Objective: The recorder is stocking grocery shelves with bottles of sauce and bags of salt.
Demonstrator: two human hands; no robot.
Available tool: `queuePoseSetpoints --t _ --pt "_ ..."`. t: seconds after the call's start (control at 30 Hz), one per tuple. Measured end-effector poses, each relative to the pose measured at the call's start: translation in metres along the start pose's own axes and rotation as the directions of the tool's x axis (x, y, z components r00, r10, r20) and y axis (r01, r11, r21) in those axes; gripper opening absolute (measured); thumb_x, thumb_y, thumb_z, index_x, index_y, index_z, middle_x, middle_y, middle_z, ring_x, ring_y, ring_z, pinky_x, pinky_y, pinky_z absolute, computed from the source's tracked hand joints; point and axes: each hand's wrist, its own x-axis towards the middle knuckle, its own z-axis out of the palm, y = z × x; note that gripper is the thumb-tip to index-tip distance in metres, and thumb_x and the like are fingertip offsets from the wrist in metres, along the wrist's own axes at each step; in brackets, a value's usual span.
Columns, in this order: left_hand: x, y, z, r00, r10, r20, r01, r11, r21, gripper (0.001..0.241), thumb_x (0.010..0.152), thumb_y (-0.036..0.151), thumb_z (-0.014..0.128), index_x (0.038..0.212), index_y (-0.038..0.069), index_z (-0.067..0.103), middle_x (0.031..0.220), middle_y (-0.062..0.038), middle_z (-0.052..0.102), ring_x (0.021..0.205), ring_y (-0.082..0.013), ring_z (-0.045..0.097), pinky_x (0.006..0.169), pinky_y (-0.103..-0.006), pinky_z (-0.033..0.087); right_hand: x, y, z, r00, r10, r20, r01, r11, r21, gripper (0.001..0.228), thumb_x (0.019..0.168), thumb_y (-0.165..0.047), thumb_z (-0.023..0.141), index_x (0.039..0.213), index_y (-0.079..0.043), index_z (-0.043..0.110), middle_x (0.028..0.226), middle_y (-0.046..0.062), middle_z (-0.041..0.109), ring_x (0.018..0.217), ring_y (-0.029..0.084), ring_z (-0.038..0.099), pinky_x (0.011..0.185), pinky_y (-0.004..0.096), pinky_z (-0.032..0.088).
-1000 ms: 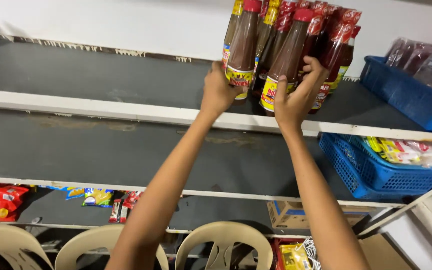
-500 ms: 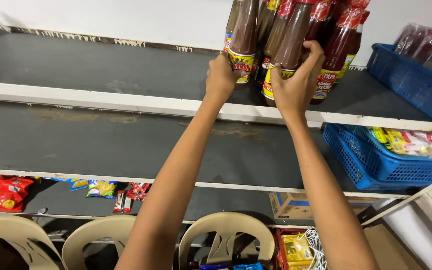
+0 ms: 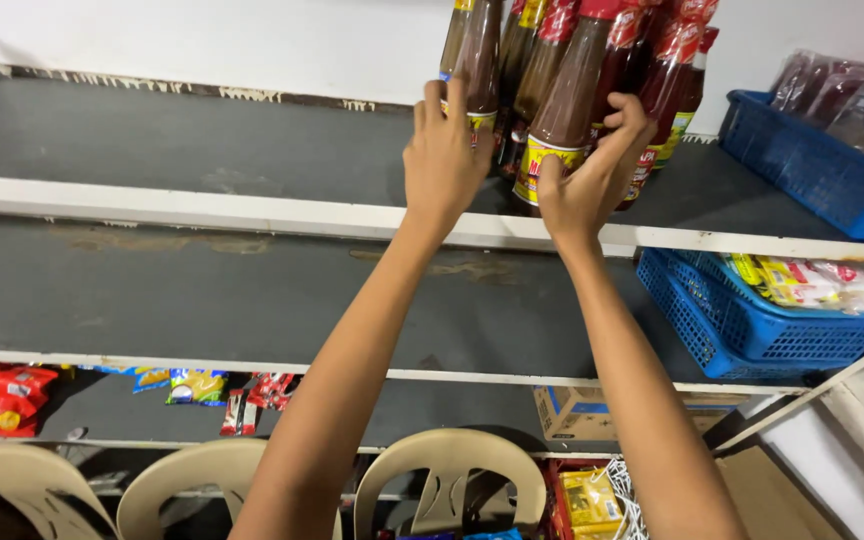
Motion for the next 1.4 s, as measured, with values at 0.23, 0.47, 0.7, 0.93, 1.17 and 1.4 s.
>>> queuePoseSetpoints --t 0.23,0.47,0.7,0.93,1.17,1.4 --pt "-0.003 -0.013 0.016 0.969 -0.134 0.209 0.112 0.987 0.113 0.059 0.081 0.016 0.072 0.131 0.004 0.043 0.118 -0.019 0.062 0.099 -0.0433 0.069 0.073 -0.0536 0.058 0.001 0.013 0.004 0.989 0.03 0.145 -0.039 0.998 0.058 0.069 0.083 -0.001 0.066 0.144 -0.004 0.035 0.133 0.017 0.043 0.118 0.032 0.05 0.113 0.045 0.044" --pt "-0.001 -0.017 0.013 0.899 -0.307 0.312 0.296 0.951 0.083 0.062 0.08 0.019 0.072 0.132 0.002 0.042 0.11 -0.024 0.068 0.091 -0.0467 0.07 0.075 -0.0563 0.057 0.004 0.015 0.008 0.929 -0.037 0.368 -0.033 0.983 0.182 0.085 0.083 0.0 0.074 0.156 -0.005 0.029 0.15 0.019 0.037 0.128 0.034 0.048 0.114 0.042 0.044" --pt "-0.004 -0.014 0.007 0.929 -0.137 0.345 0.166 0.984 -0.057 0.046 0.083 0.017 0.066 0.124 0.005 0.053 0.101 -0.021 0.073 0.09 -0.0454 0.07 0.078 -0.0575 0.056 0.006 0.011 0.008 0.92 -0.147 0.363 0.094 0.983 0.159 0.084 0.081 0.002 0.08 0.149 -0.005 0.031 0.151 0.019 0.043 0.137 0.034 0.048 0.121 0.044 0.041" --pt "0.001 -0.005 -0.005 0.919 -0.093 0.382 0.153 0.98 -0.129 0.042 0.08 0.02 0.069 0.12 0.01 0.06 0.093 -0.021 0.074 0.089 -0.0453 0.07 0.079 -0.0574 0.055 0.005 0.006 0.012 0.912 -0.108 0.395 0.032 0.981 0.194 0.075 0.085 0.005 0.079 0.144 -0.008 0.035 0.14 0.017 0.054 0.13 0.032 0.059 0.109 0.042 0.052" --pt "0.002 -0.015 0.007 0.93 -0.088 0.358 0.185 0.952 -0.246 0.048 0.074 0.021 0.075 0.119 0.007 0.066 0.096 -0.024 0.074 0.093 -0.0457 0.07 0.084 -0.0533 0.057 0.009 0.004 0.012 0.9 -0.021 0.435 -0.068 0.98 0.188 0.078 0.084 0.005 0.079 0.148 -0.008 0.036 0.136 0.017 0.055 0.121 0.029 0.062 0.102 0.041 0.054" --pt "-0.001 -0.007 -0.001 0.92 -0.167 0.356 0.223 0.967 -0.122 0.036 0.079 0.021 0.071 0.11 0.003 0.068 0.091 -0.025 0.073 0.091 -0.0446 0.07 0.082 -0.0526 0.057 0.009 -0.011 0.001 0.934 0.043 0.355 -0.098 0.986 0.138 0.069 0.08 0.004 0.064 0.144 -0.004 0.04 0.117 0.017 0.051 0.094 0.023 0.054 0.064 0.032 0.051"
